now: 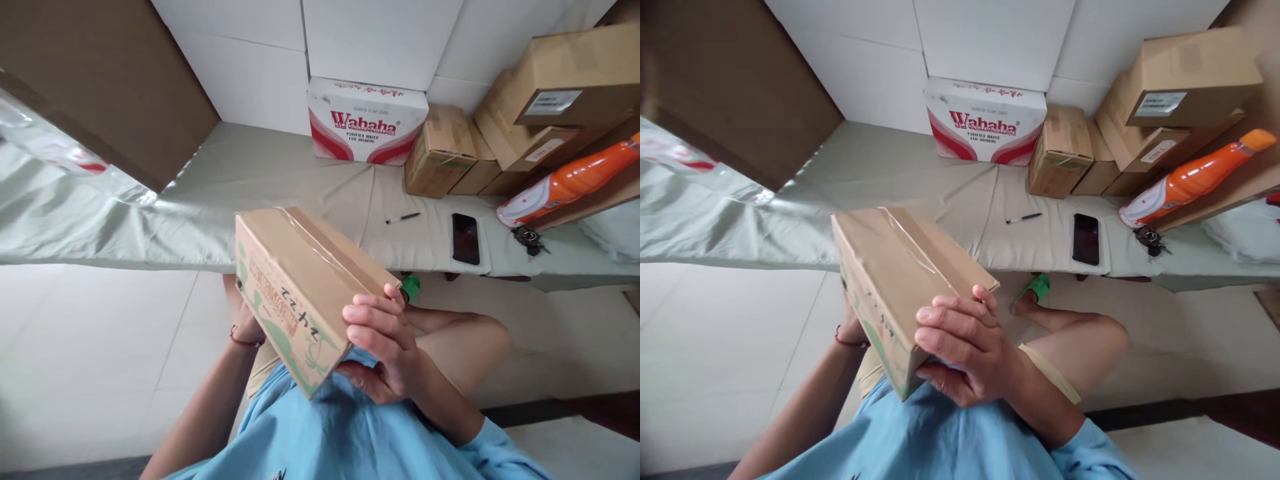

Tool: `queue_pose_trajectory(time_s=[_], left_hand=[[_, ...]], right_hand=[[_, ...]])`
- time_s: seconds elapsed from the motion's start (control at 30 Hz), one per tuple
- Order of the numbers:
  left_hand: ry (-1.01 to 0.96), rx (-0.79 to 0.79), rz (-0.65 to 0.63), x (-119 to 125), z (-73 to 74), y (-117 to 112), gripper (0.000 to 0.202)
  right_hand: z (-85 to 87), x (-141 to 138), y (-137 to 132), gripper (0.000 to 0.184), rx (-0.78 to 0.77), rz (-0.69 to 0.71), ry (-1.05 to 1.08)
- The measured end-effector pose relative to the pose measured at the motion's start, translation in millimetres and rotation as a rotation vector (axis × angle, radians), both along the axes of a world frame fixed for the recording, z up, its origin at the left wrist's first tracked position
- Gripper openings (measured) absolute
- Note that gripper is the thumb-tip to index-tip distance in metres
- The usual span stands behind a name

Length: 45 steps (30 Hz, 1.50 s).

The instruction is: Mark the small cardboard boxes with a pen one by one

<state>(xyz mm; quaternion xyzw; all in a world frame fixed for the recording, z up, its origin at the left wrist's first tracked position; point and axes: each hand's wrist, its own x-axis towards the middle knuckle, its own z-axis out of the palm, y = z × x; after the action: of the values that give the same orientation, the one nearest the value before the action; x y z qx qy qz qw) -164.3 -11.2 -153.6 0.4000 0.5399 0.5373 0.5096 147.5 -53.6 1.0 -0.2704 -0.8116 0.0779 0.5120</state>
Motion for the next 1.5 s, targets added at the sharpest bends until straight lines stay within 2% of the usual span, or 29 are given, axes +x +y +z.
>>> queue_pose_trajectory(time_s=[0.07,0.13,0.23,0.3,0.4,0.5,0.57,0.63,0.73,0.8,0.87,0.93,1.0,1.03,1.13,1.23,1.3,1.4,1.5], left_hand=[[0.013,0.019,0.078,0.1,5.0,9.6,0.077],[-0.002,0.012,0.092,7.2,11.8,20.7,0.071],[-0.014,0.017,0.024,28.1,27.1,41.8,0.067],[0.032,0.079,-0.054,43.9,39.7,58.6,0.066],[0.118,0.186,-0.13,64.7,56.1,83.9,0.064],[0.13,0.198,-0.156,81.9,66.7,99.4,0.062],[0.157,0.181,-0.168,91.5,74.2,98.8,0.058],[0.247,0.202,-0.169,98.4,85.8,88.0,0.055],[0.483,0.409,-0.151,102.9,113.2,60.7,0.055],[0.639,0.605,-0.239,103.5,134.2,43.7,0.056],[0.781,0.714,-0.45,103.8,151.4,33.3,0.061],[0.929,0.671,-0.669,104.4,161.7,30.3,0.071],[1.056,0.558,-0.811,105.0,165.3,31.2,0.076],[1.089,0.524,-0.843,105.4,165.6,31.6,0.076],[1.124,0.519,-0.809,108.1,165.5,26.1,0.074],[1.17,0.502,-0.772,114.4,167.6,12.7,0.069],[1.209,0.464,-0.78,119.6,169.4,5.4,0.066],[1.25,0.458,-0.727,126.4,170.8,3.8,0.07],[1.262,0.526,-0.689,131.8,168.8,11.6,0.071]], right_hand=[[-7.9,7.8,-1.0,0.077,-0.056,-0.032,0.011],[-20.3,21.4,-2.4,0.083,-0.14,-0.073,0.031],[-41.2,41.3,-6.7,0.084,-0.321,-0.158,0.052],[-52.8,49.1,-10.7,0.079,-0.415,-0.214,0.093],[-65.5,51.8,-15.4,0.076,-0.455,-0.286,0.2],[-77.8,47.9,-16.7,0.077,-0.454,-0.387,0.236],[-86.8,45.6,-17.3,0.076,-0.496,-0.443,0.228],[-92.7,47.6,-18.2,0.073,-0.567,-0.44,0.219],[-87.2,65.1,-13.2,0.062,-0.633,-0.345,0.156],[-74.3,86.3,3.7,0.049,-0.613,-0.316,0.095],[-60.5,109.8,37.1,0.037,-0.547,-0.393,0.031],[-51.8,130.0,84.5,0.033,-0.491,-0.585,-0.121],[-50.5,143.2,137.4,0.044,-0.583,-0.751,-0.353],[-52.0,147.0,162.7,0.053,-0.645,-0.815,-0.496],[-59.3,149.4,222.9,0.071,-0.831,-0.856,-0.9],[-62.8,143.4,254.8,0.057,-0.903,-0.797,-1.049],[-62.0,138.6,262.8,0.04,-0.883,-0.76,-1.077],[-56.7,136.8,262.6,0.018,-0.863,-0.729,-1.117],[-42.9,146.2,258.3,0.013,-0.844,-0.785,-1.093]])
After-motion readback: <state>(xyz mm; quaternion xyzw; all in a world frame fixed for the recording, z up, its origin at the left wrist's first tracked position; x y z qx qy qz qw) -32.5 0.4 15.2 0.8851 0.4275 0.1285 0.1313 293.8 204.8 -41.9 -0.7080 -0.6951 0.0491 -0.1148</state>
